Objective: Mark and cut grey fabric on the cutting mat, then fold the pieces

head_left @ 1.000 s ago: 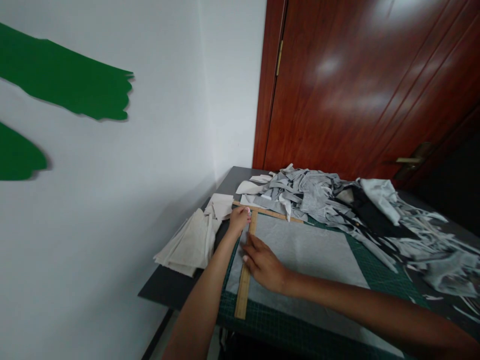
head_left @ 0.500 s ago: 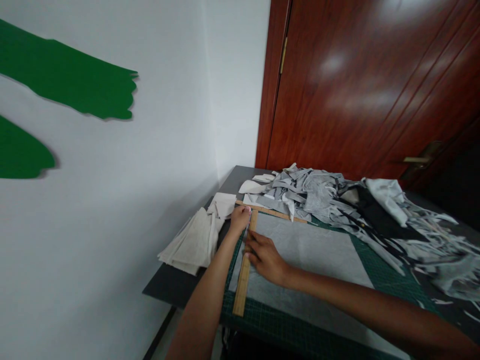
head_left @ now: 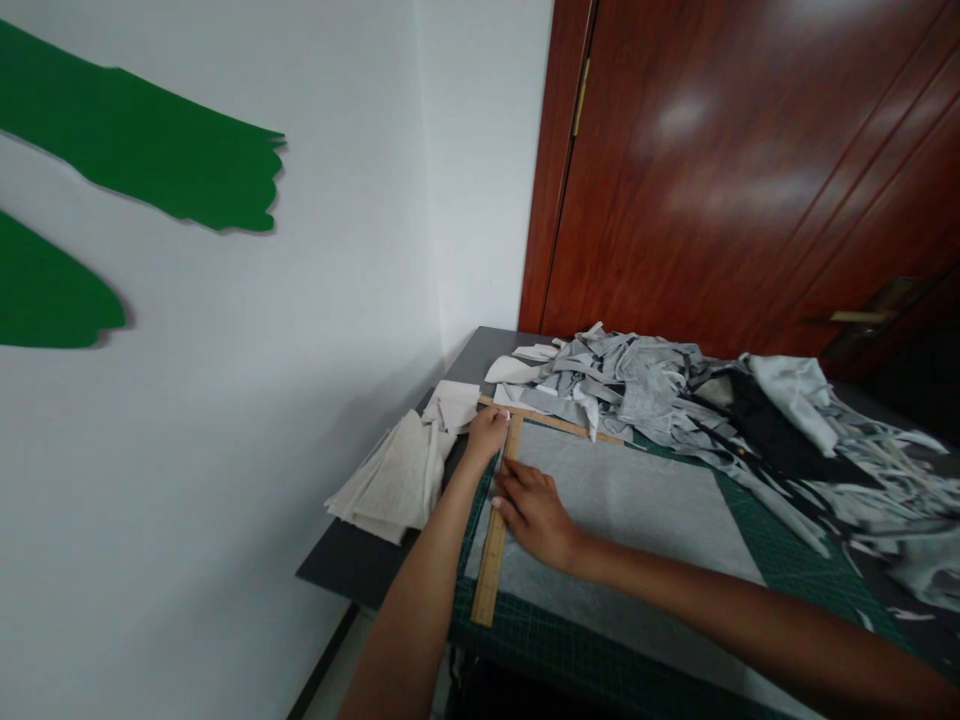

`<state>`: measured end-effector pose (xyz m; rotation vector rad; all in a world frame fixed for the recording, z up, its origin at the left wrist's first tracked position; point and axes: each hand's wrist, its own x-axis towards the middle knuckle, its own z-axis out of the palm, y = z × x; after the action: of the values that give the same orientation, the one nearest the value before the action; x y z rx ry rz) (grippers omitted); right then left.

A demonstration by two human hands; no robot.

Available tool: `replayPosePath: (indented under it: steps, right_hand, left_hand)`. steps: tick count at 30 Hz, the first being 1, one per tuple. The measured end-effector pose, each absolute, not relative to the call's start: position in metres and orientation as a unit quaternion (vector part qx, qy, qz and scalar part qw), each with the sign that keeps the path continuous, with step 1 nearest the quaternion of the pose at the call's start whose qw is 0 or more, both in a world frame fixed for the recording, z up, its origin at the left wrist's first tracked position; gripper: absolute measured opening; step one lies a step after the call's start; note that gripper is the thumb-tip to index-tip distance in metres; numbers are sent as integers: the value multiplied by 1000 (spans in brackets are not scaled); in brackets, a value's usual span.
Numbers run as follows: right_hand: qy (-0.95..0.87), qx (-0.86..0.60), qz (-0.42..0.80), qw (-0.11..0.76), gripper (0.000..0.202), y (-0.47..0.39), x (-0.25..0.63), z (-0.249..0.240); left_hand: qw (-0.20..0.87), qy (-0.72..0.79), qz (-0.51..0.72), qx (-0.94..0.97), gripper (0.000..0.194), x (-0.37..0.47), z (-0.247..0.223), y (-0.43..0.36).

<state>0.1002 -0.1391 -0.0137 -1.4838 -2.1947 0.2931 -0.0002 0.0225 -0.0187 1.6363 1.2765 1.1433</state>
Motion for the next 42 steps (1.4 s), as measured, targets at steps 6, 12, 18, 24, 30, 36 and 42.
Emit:
replayPosePath:
  steps: [6, 12, 18, 24, 30, 36, 42]
  right_hand:
    - [-807, -541, 129, 199, 56, -143, 97, -8]
    - [-821, -527, 149, 161, 78, -145, 105, -5]
    - [-825, -529, 112, 164, 75, -149, 111, -11]
    - [-837, -514, 89, 164, 76, -147, 112, -11]
    - [-824, -537, 86, 159, 73, -150, 108, -10]
    - [-824, -539, 84, 152, 74, -152, 109, -9]
    - [-820, -547, 77, 146, 74, -154, 109, -9]
  left_hand:
    - [379, 490, 445, 646, 23, -1, -15, 20]
    - [399, 498, 434, 636, 22, 1, -18, 25]
    - [413, 500, 430, 628, 19, 3, -21, 27]
    - [415, 491, 426, 636, 19, 3, -14, 25]
    - [439, 498, 412, 624, 20, 5, -15, 23]
    - [471, 497, 400, 610, 19, 7, -14, 24]
    - [504, 488, 394, 594, 20, 4, -9, 22]
